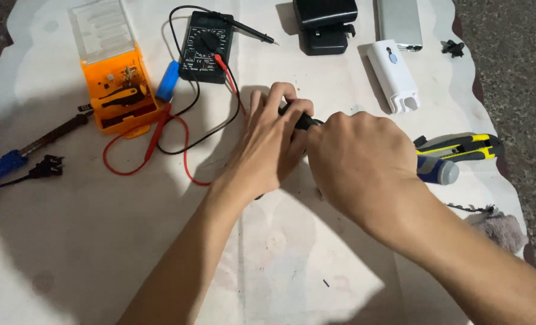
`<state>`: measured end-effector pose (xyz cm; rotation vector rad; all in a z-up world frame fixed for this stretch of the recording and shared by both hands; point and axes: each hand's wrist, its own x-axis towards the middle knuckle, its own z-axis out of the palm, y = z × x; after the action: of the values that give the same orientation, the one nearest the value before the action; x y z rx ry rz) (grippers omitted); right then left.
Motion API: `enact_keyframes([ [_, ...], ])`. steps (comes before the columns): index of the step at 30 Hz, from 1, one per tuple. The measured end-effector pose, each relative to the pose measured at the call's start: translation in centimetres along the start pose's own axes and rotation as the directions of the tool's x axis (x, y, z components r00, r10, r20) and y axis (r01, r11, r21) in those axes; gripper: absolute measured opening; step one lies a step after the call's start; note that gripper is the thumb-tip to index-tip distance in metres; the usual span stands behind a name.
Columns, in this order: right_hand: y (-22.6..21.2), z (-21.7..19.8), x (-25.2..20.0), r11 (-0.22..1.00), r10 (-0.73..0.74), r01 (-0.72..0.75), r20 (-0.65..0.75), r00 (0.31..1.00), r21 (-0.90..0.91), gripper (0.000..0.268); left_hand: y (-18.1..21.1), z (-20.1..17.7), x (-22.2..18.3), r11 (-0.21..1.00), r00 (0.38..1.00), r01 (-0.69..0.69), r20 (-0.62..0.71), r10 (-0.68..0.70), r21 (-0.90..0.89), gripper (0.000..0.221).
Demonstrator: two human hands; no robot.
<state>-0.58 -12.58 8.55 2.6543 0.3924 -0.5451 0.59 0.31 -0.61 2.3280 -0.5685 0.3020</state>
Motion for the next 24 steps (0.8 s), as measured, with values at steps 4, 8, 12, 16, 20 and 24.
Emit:
enact_keyframes([
  [4, 1.0, -2.2, -1.0, 0.987, 0.091, -0.106, 0.122, 0.988, 0.123, 0.038, -0.6, 0.2, 0.5, 0.995, 0.999, 0.049, 0.02, -0.048, -0.083, 0.013],
  [8, 3.3, 1.2, -0.2, 0.829, 0.095, -0.117, 0.068, 0.993, 0.546, 0.035, -0.9, 0.2, 0.6, 0.991, 0.997, 0.077, 0.012, -0.076, -0.112, 0.013],
  [12, 3.3, 4.8, 0.5, 0.713, 0.168, -0.062, -0.084, 0.982, 0.698, 0.024, -1.5, 0.5, 0.8, 0.987, 0.996, 0.089, 0.029, -0.086, -0.132, 0.012],
  [16, 0.4, 8.6, -0.4, 0.805, 0.309, -0.079, -0.301, 0.902, 0.587, 0.023, -1.0, 0.4, 0.9, 0.986, 0.995, 0.103, 0.014, -0.102, -0.135, 0.011],
  [20, -0.7, 11.4, 0.2, 0.791, 0.331, 0.014, -0.448, 0.831, 0.611, 0.028, -0.9, 0.2, 0.6, 0.99, 0.995, 0.097, -0.02, -0.1, -0.1, 0.011],
  [24, 0.1, 10.9, 1.2, 0.702, 0.306, 0.12, -0.449, 0.84, 0.702, 0.028, -1.3, -0.2, 0.5, 0.986, 0.993, 0.114, -0.015, -0.117, -0.12, 0.02],
])
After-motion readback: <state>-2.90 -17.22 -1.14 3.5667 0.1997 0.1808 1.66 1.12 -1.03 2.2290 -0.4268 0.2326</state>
